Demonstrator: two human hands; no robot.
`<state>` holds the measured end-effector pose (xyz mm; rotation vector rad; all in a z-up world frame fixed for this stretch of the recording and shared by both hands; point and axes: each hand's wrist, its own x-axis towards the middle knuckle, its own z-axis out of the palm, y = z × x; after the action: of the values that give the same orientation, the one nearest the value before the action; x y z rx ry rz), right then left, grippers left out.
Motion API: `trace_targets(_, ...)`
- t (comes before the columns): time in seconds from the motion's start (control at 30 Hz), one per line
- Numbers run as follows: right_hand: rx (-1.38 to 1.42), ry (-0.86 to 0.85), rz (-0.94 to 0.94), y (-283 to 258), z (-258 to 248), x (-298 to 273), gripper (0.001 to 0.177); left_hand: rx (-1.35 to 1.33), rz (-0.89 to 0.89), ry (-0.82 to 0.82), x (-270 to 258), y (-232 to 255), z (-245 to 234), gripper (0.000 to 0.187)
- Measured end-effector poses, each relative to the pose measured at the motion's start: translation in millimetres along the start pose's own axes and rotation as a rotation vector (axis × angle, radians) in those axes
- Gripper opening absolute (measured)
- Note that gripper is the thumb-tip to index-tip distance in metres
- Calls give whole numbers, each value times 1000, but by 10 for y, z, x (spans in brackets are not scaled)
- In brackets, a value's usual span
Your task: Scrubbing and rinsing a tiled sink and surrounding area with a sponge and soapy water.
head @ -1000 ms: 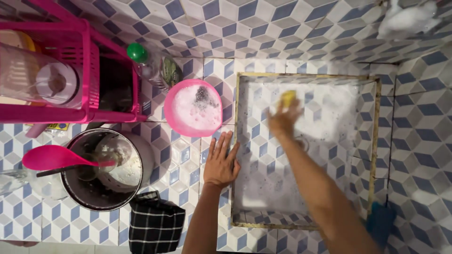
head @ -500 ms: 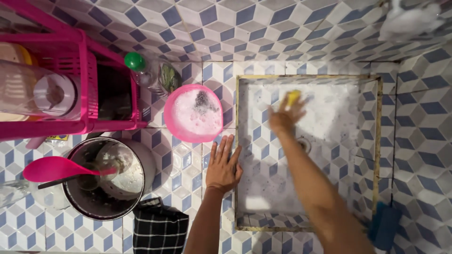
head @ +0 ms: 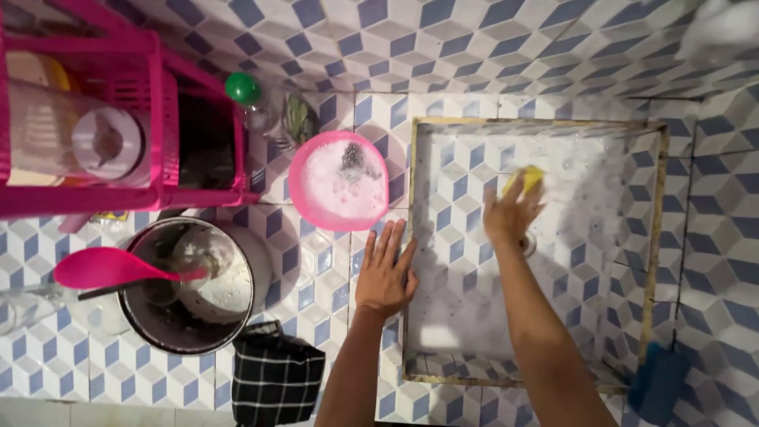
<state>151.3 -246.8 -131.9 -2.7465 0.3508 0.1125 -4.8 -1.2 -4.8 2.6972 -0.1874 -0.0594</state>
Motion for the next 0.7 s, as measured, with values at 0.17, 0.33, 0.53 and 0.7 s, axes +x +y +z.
trace_targets(0.17,-14,-71,-140,-648,206,-137,89,12,11,5,-12,5,28,61)
trace_targets(0.33,-171,-280,-548,-533,-82,-754,76,20,0,-2,-3,12,42,63)
trace_targets(0.53,-86,38,-292,100,170,-317,81,25,-5,-10,-45,24,30,61)
trace_targets(0.7,37,-15,-45,-597,249,-6,93,17,1,21,1,7,65,61)
